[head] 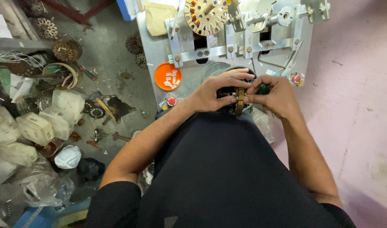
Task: The person works on a fan stator held in a motor winding machine, using a screwdriver to manipulate copper wires and adjust small components. They press buttons on a control panel and handle a small orange cap while working.
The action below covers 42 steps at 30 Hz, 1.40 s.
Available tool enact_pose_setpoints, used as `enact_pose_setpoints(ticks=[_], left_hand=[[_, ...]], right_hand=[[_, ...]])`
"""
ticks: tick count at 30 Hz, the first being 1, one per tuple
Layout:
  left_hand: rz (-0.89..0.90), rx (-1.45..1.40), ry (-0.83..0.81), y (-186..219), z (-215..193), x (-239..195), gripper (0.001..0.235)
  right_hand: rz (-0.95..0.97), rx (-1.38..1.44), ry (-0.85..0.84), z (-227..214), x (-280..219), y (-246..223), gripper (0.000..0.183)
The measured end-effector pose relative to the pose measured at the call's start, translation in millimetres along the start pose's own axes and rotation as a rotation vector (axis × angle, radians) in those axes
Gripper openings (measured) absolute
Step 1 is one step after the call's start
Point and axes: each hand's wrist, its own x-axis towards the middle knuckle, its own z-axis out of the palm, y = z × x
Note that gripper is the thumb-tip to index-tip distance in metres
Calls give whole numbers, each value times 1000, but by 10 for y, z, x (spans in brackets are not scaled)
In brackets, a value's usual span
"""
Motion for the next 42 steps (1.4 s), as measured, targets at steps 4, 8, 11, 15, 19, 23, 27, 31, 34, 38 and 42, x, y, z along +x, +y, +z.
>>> enact_pose_setpoints(ticks=[4,8,11,15,19,23,27,31,34,38,42], left_hand=[[-56,-14,140,42,144,22,40],[-129,-70,179,38,198,52,36],[-29,69,76,84,125,27,50],[7,223,-38,198,111,-4,105],[-25,367,-41,228,245,41,120],[19,504,-69,224,249,72,118],[31,498,-97,214,203,74,109],[20,297,-141,204,57,131,71],[-82,74,-172,157,-62,198,50],[-94,14,-229,112,-115,227,46],[-151,-47,-211,96,-99,230,38]], right_hand=[[-274,-88,54,122,-102,116,21],[-266,-90,225,283,-221,333,20],[-295,280,239,251,-263,427,39],[-343,1015,396,78,-347,413,45],[-333,1053,487,145,-562,387,31],[-516,735,544,426,-744,401,50],[-733,324,616,588,-789,456,68],[-885,182,683,675,-764,505,74],[-984,62,740,707,-722,559,77],[-1055,-88,815,727,-656,633,73],[-1257,-281,813,676,-568,640,64]])
